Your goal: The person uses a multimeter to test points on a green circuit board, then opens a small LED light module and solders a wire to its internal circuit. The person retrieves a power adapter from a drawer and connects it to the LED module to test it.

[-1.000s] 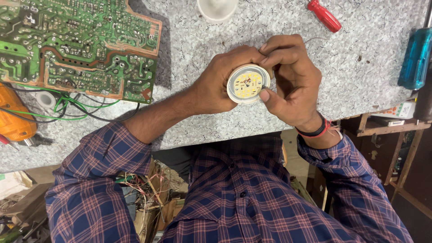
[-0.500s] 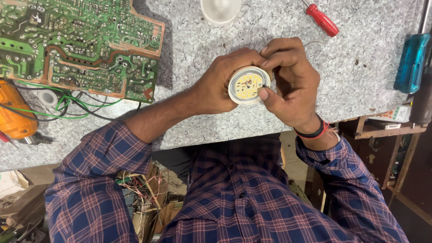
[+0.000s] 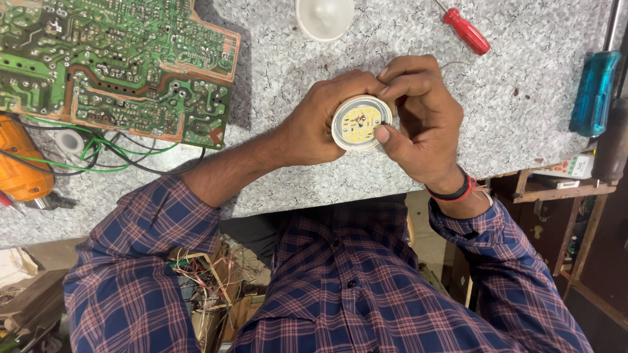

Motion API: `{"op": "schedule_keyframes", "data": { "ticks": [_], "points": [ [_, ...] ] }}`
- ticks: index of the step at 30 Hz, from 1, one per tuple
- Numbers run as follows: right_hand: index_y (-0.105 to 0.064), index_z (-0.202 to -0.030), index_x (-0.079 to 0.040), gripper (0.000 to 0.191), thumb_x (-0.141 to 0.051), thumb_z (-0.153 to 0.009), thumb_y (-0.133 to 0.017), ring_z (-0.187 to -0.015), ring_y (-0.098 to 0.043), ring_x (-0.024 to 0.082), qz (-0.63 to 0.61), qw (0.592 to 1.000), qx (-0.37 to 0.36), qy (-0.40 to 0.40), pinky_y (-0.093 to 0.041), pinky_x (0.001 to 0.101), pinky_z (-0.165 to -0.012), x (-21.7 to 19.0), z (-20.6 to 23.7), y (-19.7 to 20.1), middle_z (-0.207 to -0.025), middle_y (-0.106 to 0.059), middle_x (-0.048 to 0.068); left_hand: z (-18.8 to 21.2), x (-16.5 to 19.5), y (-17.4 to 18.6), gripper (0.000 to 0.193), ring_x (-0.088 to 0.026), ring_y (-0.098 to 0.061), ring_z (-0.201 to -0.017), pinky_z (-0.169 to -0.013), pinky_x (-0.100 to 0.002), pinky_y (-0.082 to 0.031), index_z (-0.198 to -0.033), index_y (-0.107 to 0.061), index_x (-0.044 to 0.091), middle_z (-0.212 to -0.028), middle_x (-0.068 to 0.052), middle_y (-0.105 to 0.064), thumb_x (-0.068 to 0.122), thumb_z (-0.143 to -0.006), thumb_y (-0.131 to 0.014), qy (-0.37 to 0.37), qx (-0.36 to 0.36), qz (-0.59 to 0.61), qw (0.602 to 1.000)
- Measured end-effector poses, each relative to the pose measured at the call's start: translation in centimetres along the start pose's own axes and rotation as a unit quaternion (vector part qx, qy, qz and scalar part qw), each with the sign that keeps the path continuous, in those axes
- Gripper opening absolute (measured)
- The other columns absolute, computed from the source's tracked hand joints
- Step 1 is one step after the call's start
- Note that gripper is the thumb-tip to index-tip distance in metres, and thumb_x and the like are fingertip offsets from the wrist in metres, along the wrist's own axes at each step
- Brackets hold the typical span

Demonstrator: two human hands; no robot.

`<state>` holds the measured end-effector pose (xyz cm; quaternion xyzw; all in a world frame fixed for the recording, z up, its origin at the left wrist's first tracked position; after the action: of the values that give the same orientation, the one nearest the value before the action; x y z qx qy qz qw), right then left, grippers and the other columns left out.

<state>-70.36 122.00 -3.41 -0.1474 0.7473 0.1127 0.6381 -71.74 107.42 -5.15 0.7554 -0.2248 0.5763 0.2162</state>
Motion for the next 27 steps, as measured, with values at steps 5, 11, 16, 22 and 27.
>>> {"op": "schedule_keyframes", "data": {
  "ticks": [5, 11, 16, 22, 27],
  "points": [
    [-0.058, -0.126, -0.003, 0.035, -0.021, -0.102, -0.077, -0.113, -0.053, 0.01, -0.002, 1.0, 0.002, -0.001, -0.048, 0.0272, -0.098, 0.08, 0.02, -0.04, -0.133, -0.048, 0.005, 0.1, -0.12, 0.01, 0.04, -0.017, -0.068, -0.106, -0.09, -0.035, -0.057, -0.124, -0.057, 0.006, -0.109, -0.005, -0.063, 0.003, -0.093, -0.081, -0.001, 0.001, 0.001, 1.0],
    [-0.058, -0.128, -0.003, 0.035, -0.021, -0.103, -0.076, -0.112, -0.054, 0.01, -0.005, 1.0, 0.0, -0.005, -0.049, 0.0266, -0.096, 0.1, 0.06, -0.19, -0.133, -0.048, 0.005, 0.19, -0.35, -0.07, 0.04, -0.017, -0.069, -0.106, -0.09, -0.034, -0.059, -0.125, -0.057, 0.007, -0.109, -0.004, -0.064, 0.002, -0.093, -0.08, -0.001, 0.0, 0.008, 1.0],
    [-0.058, -0.124, -0.002, 0.033, -0.02, -0.103, -0.076, -0.111, -0.054, 0.01, -0.008, 1.0, 0.001, -0.007, -0.049, 0.0267, -0.096, 0.01, 0.03, -0.32, -0.133, -0.048, 0.005, 0.28, -0.27, 0.04, 0.041, -0.016, -0.069, -0.107, -0.09, -0.033, -0.059, -0.126, -0.057, 0.007, -0.11, -0.004, -0.064, 0.002, -0.093, -0.081, -0.001, 0.002, 0.003, 1.0],
    [-0.058, -0.124, -0.002, 0.034, -0.021, -0.103, -0.077, -0.112, -0.054, 0.01, -0.013, 1.0, 0.001, -0.006, -0.049, 0.0271, -0.097, -0.1, -0.01, -0.43, -0.133, -0.048, 0.005, 0.39, -0.15, 0.15, 0.043, -0.017, -0.07, -0.108, -0.091, -0.033, -0.06, -0.128, -0.057, 0.007, -0.112, -0.005, -0.065, 0.003, -0.093, -0.082, 0.004, 0.005, 0.017, 1.0],
    [-0.058, -0.125, -0.002, 0.035, -0.021, -0.103, -0.077, -0.113, -0.053, 0.01, -0.016, 1.0, 0.001, -0.004, -0.049, 0.0272, -0.098, -0.12, -0.07, -0.43, -0.133, -0.048, 0.005, 0.26, -0.14, 0.12, 0.043, -0.017, -0.07, -0.108, -0.09, -0.033, -0.06, -0.127, -0.057, 0.007, -0.112, -0.004, -0.065, 0.003, -0.092, -0.082, 0.006, 0.002, 0.012, 1.0]
  ]
}}
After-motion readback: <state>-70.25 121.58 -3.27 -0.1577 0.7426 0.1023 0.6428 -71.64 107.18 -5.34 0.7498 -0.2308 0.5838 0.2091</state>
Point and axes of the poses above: each hand's wrist, its own z-axis away from the middle knuckle, its own y-axis out of the back of the hand, x = y × z, the point moved 7 cm from there along -z, towards the middle knuckle
